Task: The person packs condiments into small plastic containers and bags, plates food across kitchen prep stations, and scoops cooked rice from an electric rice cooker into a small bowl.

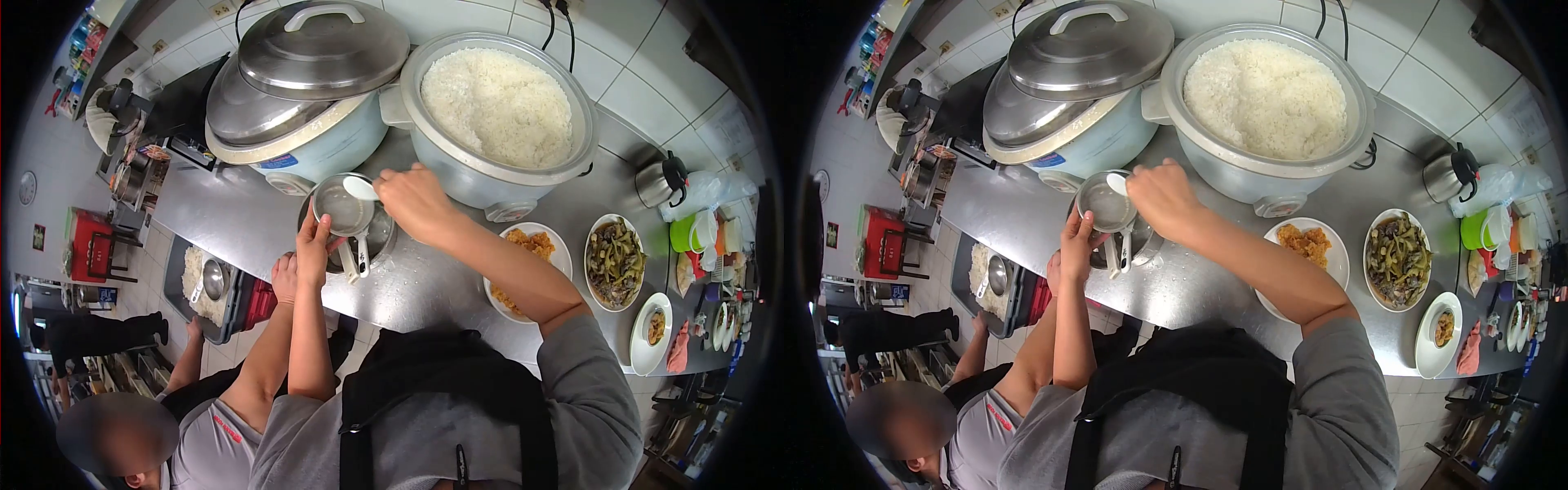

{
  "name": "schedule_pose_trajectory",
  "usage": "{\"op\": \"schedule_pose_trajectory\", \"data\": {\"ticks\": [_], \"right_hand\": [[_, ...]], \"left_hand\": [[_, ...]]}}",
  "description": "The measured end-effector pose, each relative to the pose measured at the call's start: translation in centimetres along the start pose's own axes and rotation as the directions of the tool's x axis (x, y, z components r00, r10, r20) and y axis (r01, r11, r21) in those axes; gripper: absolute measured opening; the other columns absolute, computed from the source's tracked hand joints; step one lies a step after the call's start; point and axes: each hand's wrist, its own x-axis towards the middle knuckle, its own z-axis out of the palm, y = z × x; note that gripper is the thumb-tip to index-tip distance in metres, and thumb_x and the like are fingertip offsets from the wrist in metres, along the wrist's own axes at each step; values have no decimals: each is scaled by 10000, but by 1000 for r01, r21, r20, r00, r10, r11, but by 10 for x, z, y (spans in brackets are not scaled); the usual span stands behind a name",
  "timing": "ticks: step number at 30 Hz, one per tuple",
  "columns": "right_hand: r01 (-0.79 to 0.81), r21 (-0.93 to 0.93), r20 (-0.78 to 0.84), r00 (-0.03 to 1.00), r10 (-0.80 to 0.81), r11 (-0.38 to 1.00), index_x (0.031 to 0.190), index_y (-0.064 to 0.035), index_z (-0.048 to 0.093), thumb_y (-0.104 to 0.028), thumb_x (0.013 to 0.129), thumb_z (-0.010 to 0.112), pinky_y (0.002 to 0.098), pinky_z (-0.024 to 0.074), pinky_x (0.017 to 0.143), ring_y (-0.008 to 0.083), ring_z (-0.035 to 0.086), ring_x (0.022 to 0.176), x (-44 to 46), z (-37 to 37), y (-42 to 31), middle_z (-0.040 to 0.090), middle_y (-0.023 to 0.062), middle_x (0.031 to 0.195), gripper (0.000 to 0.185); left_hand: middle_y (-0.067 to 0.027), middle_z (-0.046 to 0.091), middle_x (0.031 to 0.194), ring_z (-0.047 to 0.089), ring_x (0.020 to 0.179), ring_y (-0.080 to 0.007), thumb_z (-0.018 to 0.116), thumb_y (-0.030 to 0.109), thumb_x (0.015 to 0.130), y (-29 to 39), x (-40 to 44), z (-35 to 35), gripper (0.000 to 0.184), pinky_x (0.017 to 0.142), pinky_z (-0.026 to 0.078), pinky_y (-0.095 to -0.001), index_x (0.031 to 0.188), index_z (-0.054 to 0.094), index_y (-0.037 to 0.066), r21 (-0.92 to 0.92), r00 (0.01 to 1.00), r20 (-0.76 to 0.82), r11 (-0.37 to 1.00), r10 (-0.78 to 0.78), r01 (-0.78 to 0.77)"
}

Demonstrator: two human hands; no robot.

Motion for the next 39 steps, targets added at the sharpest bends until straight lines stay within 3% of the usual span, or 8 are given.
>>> {"op": "schedule_pose_trajectory", "data": {"ticks": [12, 16, 17, 19, 22, 28, 30, 39], "right_hand": [[71, -110, -23, 997, -74, 991, 790, -35, 649, -41, 748, 591, 372, 493, 718, 257, 671, 698, -2, -2, -5, 647, 109, 811, 71], [109, -2, 22, 994, -109, 994, 801, -38, 655, -63, 746, 611, 409, 507, 652, 280, 661, 670, -7, -6, -1, 645, 103, 806, 75], [64, 33, -19, 998, -63, 997, 811, -41, 656, -74, 746, 621, 418, 511, 634, 292, 658, 666, -10, -13, -1, 644, 101, 809, 81], [23, 54, -35, 999, -21, 998, 815, -45, 655, -88, 751, 629, 416, 511, 628, 302, 654, 669, -12, -29, 6, 643, 100, 812, 82], [-20, 77, -49, 999, 24, 997, 853, -51, 663, -99, 770, 640, 413, 511, 623, 311, 650, 688, -16, -49, 11, 642, 88, 826, 98], [-117, 161, -114, 984, 136, 980, 973, -57, 688, -84, 786, 654, 410, 506, 621, 289, 657, 713, -37, -75, 20, 660, 82, 841, 191], [-147, 257, -166, 967, 194, 955, 978, -46, 686, -91, 788, 662, 403, 505, 619, 286, 659, 715, -43, -88, 21, 663, 92, 839, 197], [121, -170, -65, 989, -134, 978, 953, -93, 608, -111, 801, 567, 348, 429, 738, 219, 631, 741, -64, -50, 7, 613, 38, 744, 158]], "left_hand": [[-101, 601, 1216, 632, 1075, -210, 460, 202, 1023, -13, 9, -4, 374, 839, 602, -350, 1379, 455, 87, -364, 970, 205, 909, -135, 203], [-89, 625, 1119, 641, 954, -156, 583, 227, 972, -9, 9, 7, 456, 743, 573, -322, 1406, 478, 137, -140, 999, 22, 989, -48, 50], [-99, 616, 1042, 626, 877, -169, 642, 231, 927, -9, 10, 5, 514, 718, 552, -333, 1406, 485, 132, 250, 990, -15, 959, 143, -135], [-144, 544, 872, 566, 710, -241, 775, 229, 793, -6, 6, 10, 668, 680, 491, -386, 1393, 505, 117, 728, 864, 92, 559, 495, -398], [-159, 543, 845, 569, 714, -288, 789, 232, 770, 23, -21, 46, 653, 676, 486, -389, 1361, 543, 107, 884, 866, 161, 321, 473, -340], [-137, 610, 870, 620, 704, -228, 706, 225, 871, -9, 15, 14, 575, 661, 531, -361, 1387, 500, 77, 781, 965, 73, 587, 253, -213], [-92, 643, 951, 650, 793, -172, 605, 221, 957, -18, 18, -1, 419, 727, 582, -292, 1329, 537, 41, 90, 996, 21, 993, -82, 80], [-83, 586, 1249, 613, 1076, -190, 508, 91, 992, -13, 18, -20, 396, 820, 567, -296, 1377, 452, 19, -108, 984, 137, 986, -110, 125]]}}
